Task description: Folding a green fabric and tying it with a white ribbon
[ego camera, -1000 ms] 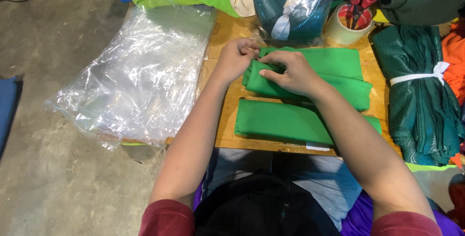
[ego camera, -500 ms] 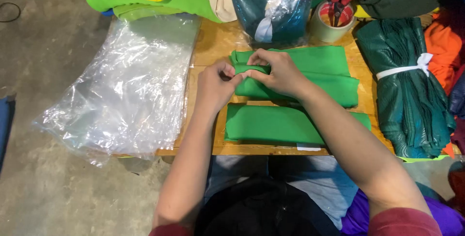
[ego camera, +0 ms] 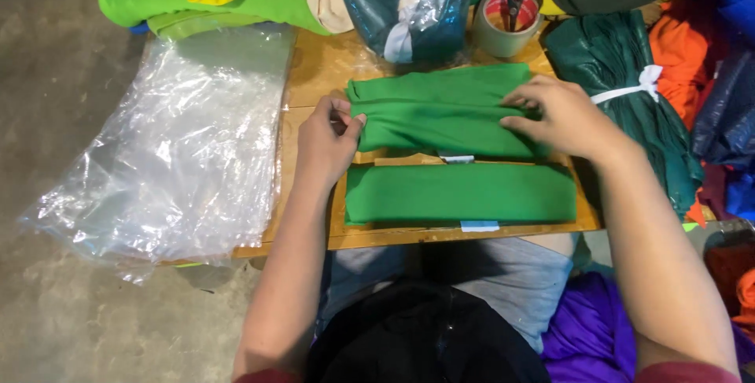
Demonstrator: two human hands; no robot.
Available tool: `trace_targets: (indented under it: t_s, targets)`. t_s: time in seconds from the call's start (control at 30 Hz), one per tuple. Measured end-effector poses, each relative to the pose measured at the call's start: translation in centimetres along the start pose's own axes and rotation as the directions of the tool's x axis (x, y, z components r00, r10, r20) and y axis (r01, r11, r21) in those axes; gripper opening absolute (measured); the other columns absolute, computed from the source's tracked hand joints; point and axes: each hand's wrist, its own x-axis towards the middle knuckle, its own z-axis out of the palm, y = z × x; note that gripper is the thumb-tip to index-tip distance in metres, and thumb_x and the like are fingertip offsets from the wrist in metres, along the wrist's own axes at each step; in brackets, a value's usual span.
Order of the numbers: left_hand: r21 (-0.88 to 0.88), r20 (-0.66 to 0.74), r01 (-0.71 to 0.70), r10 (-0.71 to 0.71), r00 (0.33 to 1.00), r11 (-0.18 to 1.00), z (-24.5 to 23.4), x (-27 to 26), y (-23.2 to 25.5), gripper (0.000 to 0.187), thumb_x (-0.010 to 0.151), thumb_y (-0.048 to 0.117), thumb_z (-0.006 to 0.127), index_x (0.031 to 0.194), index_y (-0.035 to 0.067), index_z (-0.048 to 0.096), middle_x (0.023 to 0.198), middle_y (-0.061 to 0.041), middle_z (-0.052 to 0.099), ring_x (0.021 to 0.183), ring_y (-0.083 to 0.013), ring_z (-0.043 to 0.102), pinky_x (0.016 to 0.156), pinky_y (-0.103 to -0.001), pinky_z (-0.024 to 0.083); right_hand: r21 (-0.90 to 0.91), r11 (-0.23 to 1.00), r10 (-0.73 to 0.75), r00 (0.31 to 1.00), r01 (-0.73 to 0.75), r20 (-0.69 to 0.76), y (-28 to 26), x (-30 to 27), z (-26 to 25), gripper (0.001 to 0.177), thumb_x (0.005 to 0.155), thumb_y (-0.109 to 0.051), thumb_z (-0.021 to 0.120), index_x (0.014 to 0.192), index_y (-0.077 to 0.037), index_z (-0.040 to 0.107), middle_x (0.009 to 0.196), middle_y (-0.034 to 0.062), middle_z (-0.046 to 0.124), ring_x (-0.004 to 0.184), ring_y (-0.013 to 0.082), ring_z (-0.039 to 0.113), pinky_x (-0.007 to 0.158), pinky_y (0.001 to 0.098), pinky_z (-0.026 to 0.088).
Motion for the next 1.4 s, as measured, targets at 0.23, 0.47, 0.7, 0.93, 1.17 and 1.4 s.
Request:
trace_targets:
  t_s: [0.23, 0.47, 0.7, 0.93, 1.17, 1.4]
  targets:
    - [0.010, 0.069, -0.088, 0.087, 0.994, 0.996, -0.9, -2.0, 2.7, 0.044, 0.081, 0.020, 0.087, 0.111, -0.004, 0.065, 0.094, -0.018, 0.067, 0.088, -0.0307, 0.073, 0.074, -0.042, 0.062, 0.077, 0.995, 0.070, 0.994, -0.064, -0.086, 3.0, -0.9, 1.6, 0.017, 0.096, -0.020, 0.073, 0.110, -0.009, 0.073, 0.104, 0.0115, 0.072, 0.107, 0.0355, 0.069, 0.093, 0.0443, 0.052]
    - [0.125, 0.113, -0.221, 0.207, 0.972, 0.967, -1.8, -0.3, 3.1, 0.038, 0.083, 0.008, 0.083, 0.116, -0.003, 0.067, 0.096, -0.022, 0.070, 0.085, -0.0377, 0.075, 0.069, -0.041, 0.066, -0.080, 0.995, 0.031, 0.959, -0.056, -0.283, 4.8, 0.0, 4.2, 0.024, 0.094, -0.026, 0.079, 0.116, -0.019, 0.077, 0.099, 0.0028, 0.070, 0.103, 0.0281, 0.069, 0.092, 0.0405, 0.052]
    - [0.342, 0.500, -0.500, 0.296, 0.814, 0.796, -2.3, -4.0, 5.4, 0.061, 0.109, 0.024, 0.042, 0.157, -0.010, 0.028, 0.164, -0.032, 0.022, 0.153, -0.0498, 0.013, 0.123, -0.059, 0.019, 0.093, 0.981, -0.175, 0.984, 0.172, 0.026, -2.1, -2.6, 1.2, 0.050, 0.105, -0.024, 0.051, 0.154, -0.014, 0.048, 0.163, 0.0204, 0.038, 0.149, 0.0480, 0.028, 0.117, 0.0700, 0.023]
    - [0.455, 0.049, -0.233, 0.237, 0.970, 0.860, -2.4, 2.4, 0.6, 0.049, 0.106, 0.036, 0.055, 0.133, -0.004, 0.060, 0.111, -0.024, 0.070, 0.112, -0.0423, 0.067, 0.095, -0.053, 0.052, 0.029, 0.995, -0.083, 0.971, 0.092, -0.224, 2.4, 0.0, 2.2, 0.025, 0.099, -0.012, 0.067, 0.122, -0.014, 0.077, 0.133, 0.0092, 0.072, 0.123, 0.0357, 0.065, 0.105, 0.0507, 0.049]
    - [0.506, 0.066, 0.005, -0.045, 0.997, 0.863, 1.4, 9.8, -0.1, 0.050, 0.074, 0.042, 0.088, 0.111, 0.010, 0.077, 0.102, -0.023, 0.075, 0.108, -0.0429, 0.070, 0.090, -0.052, 0.057, -0.070, 0.971, 0.189, 0.915, -0.228, -0.356, 7.7, 4.9, 5.8, 0.043, 0.087, -0.041, 0.085, 0.119, -0.013, 0.079, 0.112, 0.0114, 0.071, 0.108, 0.0416, 0.069, 0.091, 0.0509, 0.053]
    - [0.267, 0.067, -0.207, 0.196, 0.978, 0.941, 1.8, 9.8, -2.9, 0.026, 0.077, 0.023, 0.084, 0.095, 0.008, 0.074, 0.086, -0.019, 0.070, 0.096, -0.0449, 0.071, 0.080, -0.056, 0.054, 0.275, 0.954, 0.224, 0.898, -0.122, -0.379, 8.6, 4.2, 6.3, 0.027, 0.084, -0.015, 0.082, 0.108, -0.023, 0.075, 0.089, -0.0018, 0.066, 0.093, 0.0221, 0.068, 0.084, 0.0357, 0.050]
